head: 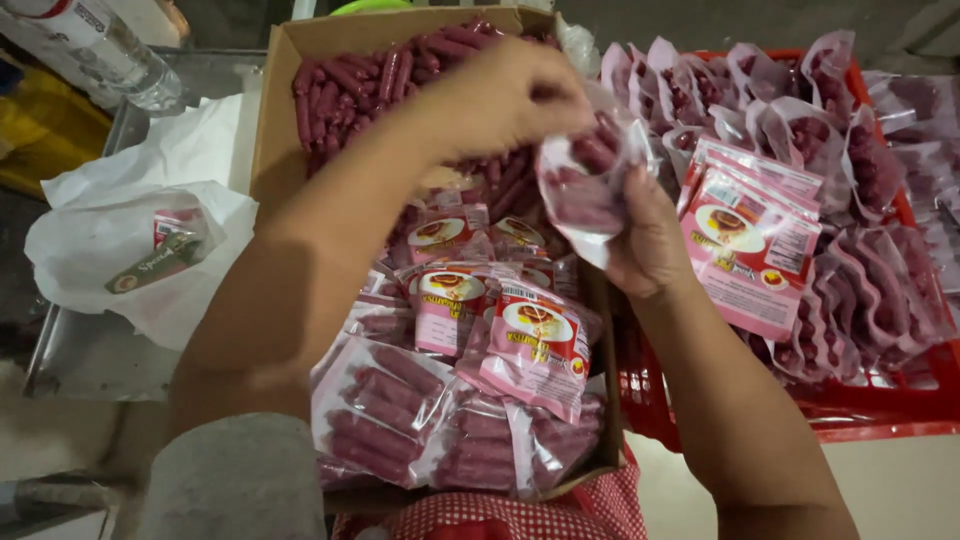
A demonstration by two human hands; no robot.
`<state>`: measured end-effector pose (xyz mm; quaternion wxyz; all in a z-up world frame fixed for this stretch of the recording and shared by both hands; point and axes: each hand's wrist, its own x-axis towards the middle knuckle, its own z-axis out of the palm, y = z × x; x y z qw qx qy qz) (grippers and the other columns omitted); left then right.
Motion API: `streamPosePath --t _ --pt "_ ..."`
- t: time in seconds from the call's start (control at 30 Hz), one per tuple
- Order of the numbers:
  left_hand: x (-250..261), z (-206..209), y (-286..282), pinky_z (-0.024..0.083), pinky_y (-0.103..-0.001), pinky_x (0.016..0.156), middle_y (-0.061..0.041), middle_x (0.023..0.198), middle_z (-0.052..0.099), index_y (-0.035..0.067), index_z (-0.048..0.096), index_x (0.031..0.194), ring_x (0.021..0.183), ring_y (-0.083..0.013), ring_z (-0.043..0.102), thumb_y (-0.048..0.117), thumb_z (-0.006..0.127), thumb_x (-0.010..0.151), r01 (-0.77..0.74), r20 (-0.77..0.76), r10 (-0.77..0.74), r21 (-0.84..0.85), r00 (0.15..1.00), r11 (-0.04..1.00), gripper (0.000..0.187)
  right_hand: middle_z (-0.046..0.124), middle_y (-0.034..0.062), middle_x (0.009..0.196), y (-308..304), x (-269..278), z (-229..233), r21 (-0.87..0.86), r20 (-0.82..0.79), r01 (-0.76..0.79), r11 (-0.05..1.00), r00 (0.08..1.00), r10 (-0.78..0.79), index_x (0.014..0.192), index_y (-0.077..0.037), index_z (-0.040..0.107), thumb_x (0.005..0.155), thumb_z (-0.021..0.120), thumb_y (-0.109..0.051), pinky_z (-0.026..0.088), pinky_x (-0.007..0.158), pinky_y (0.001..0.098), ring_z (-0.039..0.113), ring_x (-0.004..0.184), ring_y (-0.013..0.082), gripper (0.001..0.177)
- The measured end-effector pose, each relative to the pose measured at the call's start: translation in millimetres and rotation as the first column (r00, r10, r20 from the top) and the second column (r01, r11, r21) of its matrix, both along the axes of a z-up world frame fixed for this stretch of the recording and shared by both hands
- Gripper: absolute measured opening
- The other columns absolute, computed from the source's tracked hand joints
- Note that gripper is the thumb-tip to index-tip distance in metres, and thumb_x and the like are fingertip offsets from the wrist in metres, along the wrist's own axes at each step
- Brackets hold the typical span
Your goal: Manually packaging small sausages into plastic pouches and arranging them in a cardboard box.
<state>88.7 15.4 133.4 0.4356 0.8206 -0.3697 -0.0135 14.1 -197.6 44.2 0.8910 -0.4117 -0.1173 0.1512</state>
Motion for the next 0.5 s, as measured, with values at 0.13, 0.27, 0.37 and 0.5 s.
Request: streamPosePath --t 0.13,0.27,0.37,0.5 --pt "16 -14 41 0.066 -0.020 0.070 -0.004 0.105 0.079 0.014 0.068 0.118 0.084 -0.0112 0.076 0.035 0.058 0.101 -0.351 -0.235 0.375 0.141 0.897 0.926 0.030 0.057 0.0118 0.152 -10 15 -27 0.009 0.005 0.189 0.982 0.982 -0.189 0.153 -0.017 0.049 0.089 0.074 -0.041 0.054 0.111 0.0537 0.062 0.130 0.0305 0.073" --pt "99 -139 87 0.050 -0.034 0.071 -0.003 0.086 0.073 0.016 0.071 0.088 0.073 -0.0184 0.063 0.025 0.070 0.097 -0.618 -0.154 0.666 0.268 0.730 0.739 0.012 0.067 0.0179 0.134 -11 13 -27 0.313 -0.222 0.082 0.946 0.975 -0.011 0.137 -0.008 0.060 0.082 0.082 -0.007 0.054 0.107 0.0551 0.065 0.122 0.0355 0.059" --pt "139 -212 98 0.050 -0.041 0.082 -0.013 0.098 0.075 0.015 0.076 0.097 0.091 -0.0352 0.069 0.028 0.068 0.091 -0.716 0.016 0.763 0.360 0.646 0.598 0.016 0.070 0.0199 0.126 -8 11 -23 0.375 -0.264 0.050 0.926 0.963 0.055 0.124 -0.002 0.066 0.082 0.073 -0.009 0.049 0.110 0.0611 0.065 0.122 0.0394 0.043" --pt "153 -232 94 0.058 -0.048 0.095 -0.013 0.120 0.071 0.013 0.070 0.110 0.116 -0.0340 0.068 0.040 0.074 0.082 -0.659 -0.109 0.815 0.532 0.570 0.532 0.039 0.074 0.0191 0.113 -9 22 -25 0.255 -0.399 0.139 0.957 0.917 -0.027 0.108 -0.004 0.074 0.074 0.059 -0.014 0.049 0.108 0.0691 0.071 0.111 0.0432 0.038"
